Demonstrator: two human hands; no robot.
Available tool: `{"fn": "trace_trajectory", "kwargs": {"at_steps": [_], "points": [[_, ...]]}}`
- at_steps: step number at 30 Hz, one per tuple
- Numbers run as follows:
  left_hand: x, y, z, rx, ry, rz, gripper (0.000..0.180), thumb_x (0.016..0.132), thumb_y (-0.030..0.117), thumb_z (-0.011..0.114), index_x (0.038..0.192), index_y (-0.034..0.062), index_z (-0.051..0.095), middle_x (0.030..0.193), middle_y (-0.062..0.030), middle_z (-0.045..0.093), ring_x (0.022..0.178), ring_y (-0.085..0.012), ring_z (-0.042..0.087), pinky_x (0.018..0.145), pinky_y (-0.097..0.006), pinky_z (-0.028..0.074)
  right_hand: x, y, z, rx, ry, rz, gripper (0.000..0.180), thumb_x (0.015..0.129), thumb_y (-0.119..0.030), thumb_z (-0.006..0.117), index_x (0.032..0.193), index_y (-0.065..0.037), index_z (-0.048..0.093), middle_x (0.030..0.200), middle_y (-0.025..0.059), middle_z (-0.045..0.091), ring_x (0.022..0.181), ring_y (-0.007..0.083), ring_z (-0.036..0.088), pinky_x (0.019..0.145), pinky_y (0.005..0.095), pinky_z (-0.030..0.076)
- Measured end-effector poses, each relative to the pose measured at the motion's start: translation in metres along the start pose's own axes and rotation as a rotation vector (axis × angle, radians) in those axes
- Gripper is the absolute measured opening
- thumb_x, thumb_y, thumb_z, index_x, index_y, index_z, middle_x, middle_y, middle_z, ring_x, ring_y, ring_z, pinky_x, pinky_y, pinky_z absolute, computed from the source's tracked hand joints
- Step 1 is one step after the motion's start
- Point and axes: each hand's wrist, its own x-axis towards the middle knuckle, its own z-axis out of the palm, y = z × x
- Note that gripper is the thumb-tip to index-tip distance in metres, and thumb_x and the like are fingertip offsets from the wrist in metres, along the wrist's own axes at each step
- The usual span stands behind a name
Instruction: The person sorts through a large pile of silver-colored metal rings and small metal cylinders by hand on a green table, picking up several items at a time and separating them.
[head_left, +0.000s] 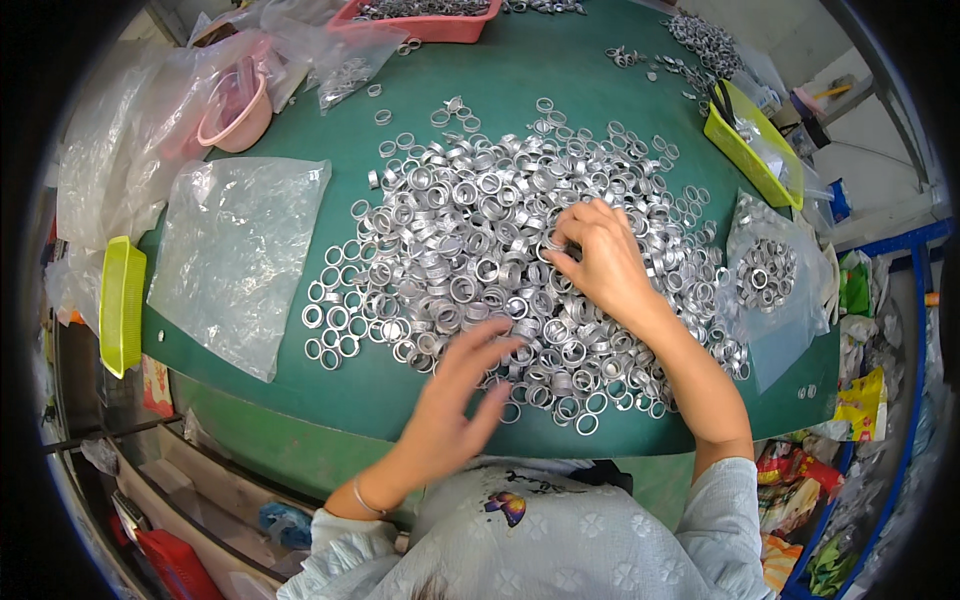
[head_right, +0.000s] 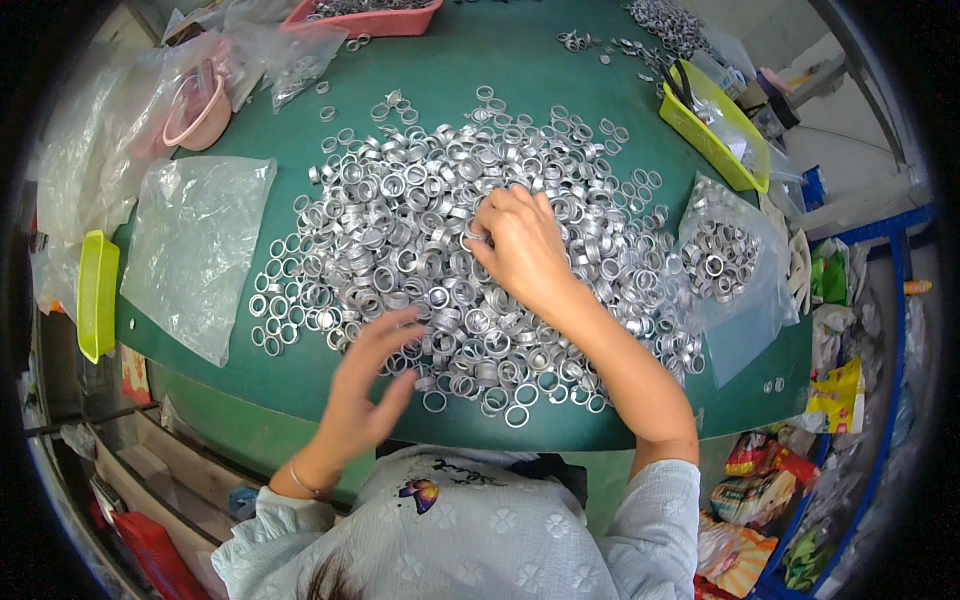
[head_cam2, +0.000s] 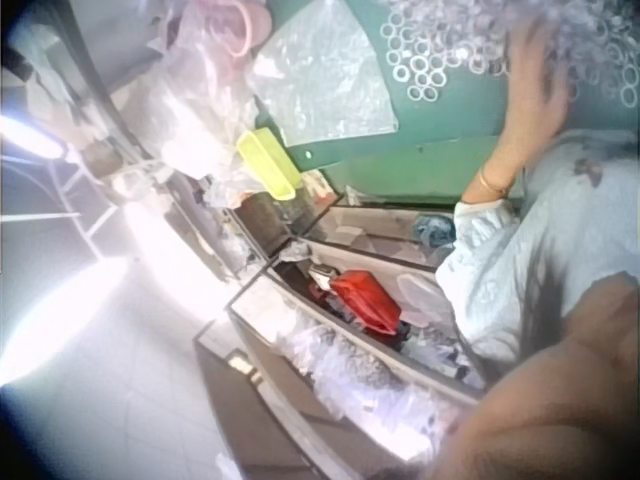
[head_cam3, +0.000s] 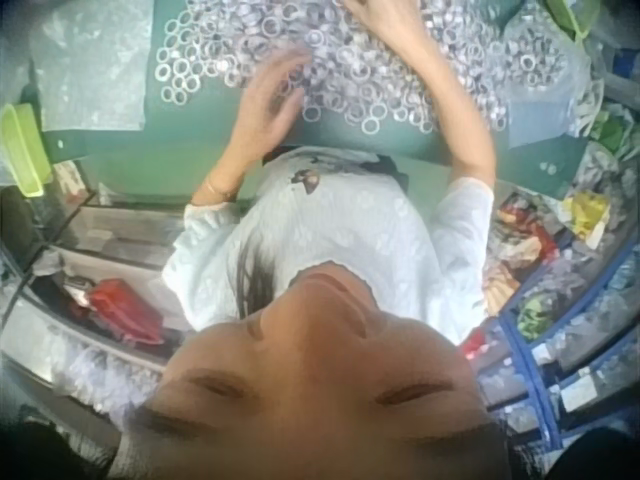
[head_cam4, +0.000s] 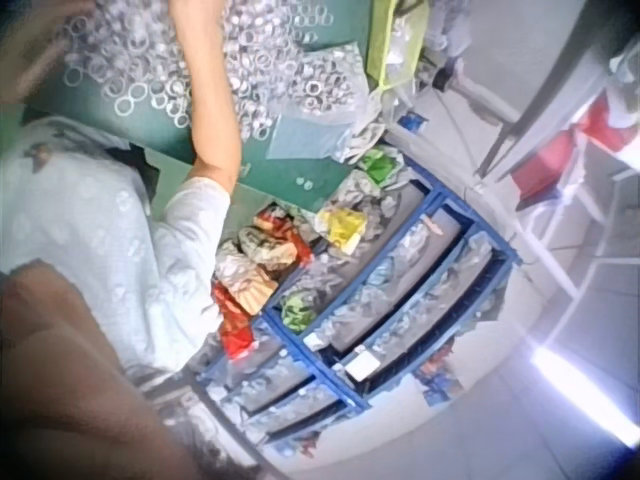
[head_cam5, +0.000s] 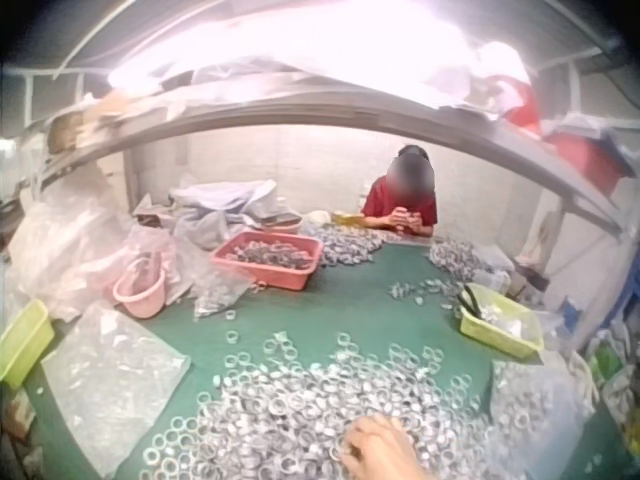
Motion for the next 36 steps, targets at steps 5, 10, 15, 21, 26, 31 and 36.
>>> {"fn": "trace_trajectory", "kwargs": {"at_steps": [5, 10, 15, 21, 26, 31, 36], "points": [[-0.009, -0.009, 0.015, -0.235, -0.049, -0.013, 0.039, 0.081, -0.004, 0.055, 0.120, 0.0009, 0.054, 0.127, -0.0136, 0.052, 0.119, -0.0278, 0.049, 0.101, -0.038, 0.036, -0.011, -0.003, -0.015, 0.596, -0.061, 0.301, 0.014, 0.077, -0.010, 0.071, 0.086, -0.001, 0.066, 0.082, 0.0058, 0.067, 0.072, 0.0106, 0.057, 0.067, 0.0270, 0.044], [-0.003, -0.009, 0.031, -1.062, 0.045, -0.373, 0.035, 0.090, 0.007, 0.052, 0.124, -0.0011, 0.049, 0.124, -0.0123, 0.054, 0.117, -0.0246, 0.051, 0.101, -0.038, 0.039, -0.035, -0.040, -0.035, 1.016, -0.175, 0.543, 0.009, 0.078, -0.004, 0.069, 0.083, 0.001, 0.064, 0.093, 0.0089, 0.066, 0.088, 0.0157, 0.060, 0.077, 0.0304, 0.046], [0.000, -0.025, 0.040, -1.663, 0.080, -0.741, 0.036, 0.092, 0.012, 0.052, 0.126, 0.0022, 0.048, 0.108, -0.0129, 0.060, 0.095, -0.0173, 0.059, 0.079, -0.027, 0.048, -0.029, -0.047, -0.037, 0.434, -0.160, 0.048, 0.016, 0.073, -0.011, 0.072, 0.085, -0.003, 0.066, 0.085, 0.0079, 0.064, 0.080, 0.0230, 0.057, 0.073, 0.0339, 0.044], [-0.004, -0.029, 0.057, -1.782, -0.109, -0.651, 0.039, 0.090, 0.005, 0.049, 0.129, 0.0002, 0.045, 0.107, -0.0113, 0.060, 0.088, -0.0145, 0.058, 0.070, -0.022, 0.045, 0.000, -0.007, -0.001, -0.059, 0.021, -0.030, 0.013, 0.075, -0.010, 0.069, 0.075, -0.002, 0.060, 0.078, 0.0105, 0.055, 0.079, 0.0287, 0.053, 0.072, 0.0399, 0.042], [0.013, -0.003, 0.040, -1.675, 0.223, -0.727, 0.046, 0.090, 0.007, 0.052, 0.134, 0.0020, 0.040, 0.123, -0.0148, 0.054, 0.109, -0.0201, 0.056, 0.087, -0.031, 0.046, -0.022, -0.039, -0.034, 0.450, -0.320, 0.001, 0.010, 0.076, -0.008, 0.068, 0.076, -0.002, 0.059, 0.080, 0.0107, 0.059, 0.081, 0.0290, 0.057, 0.075, 0.0366, 0.045], [0.011, -0.017, 0.054, -1.652, 0.040, -0.774, 0.027, 0.091, 0.006, 0.051, 0.118, 0.0035, 0.056, 0.082, -0.0059, 0.054, 0.066, -0.0085, 0.040, 0.055, -0.018, 0.034, 0.014, -0.016, -0.031, 0.096, 0.015, 0.018, 0.013, 0.076, -0.010, 0.067, 0.086, -0.002, 0.064, 0.087, 0.0112, 0.061, 0.088, 0.0296, 0.053, 0.081, 0.0382, 0.042], [0.017, -0.008, 0.045, -1.632, -0.039, -0.756, 0.033, 0.092, 0.007, 0.051, 0.124, 0.0039, 0.051, 0.096, -0.0096, 0.057, 0.072, -0.0102, 0.048, 0.055, -0.018, 0.037, 0.020, 0.014, -0.024, 0.113, 0.070, 0.018, 0.011, 0.075, -0.008, 0.069, 0.077, -0.001, 0.061, 0.088, 0.0102, 0.060, 0.088, 0.0290, 0.054, 0.081, 0.0372, 0.042]]}}
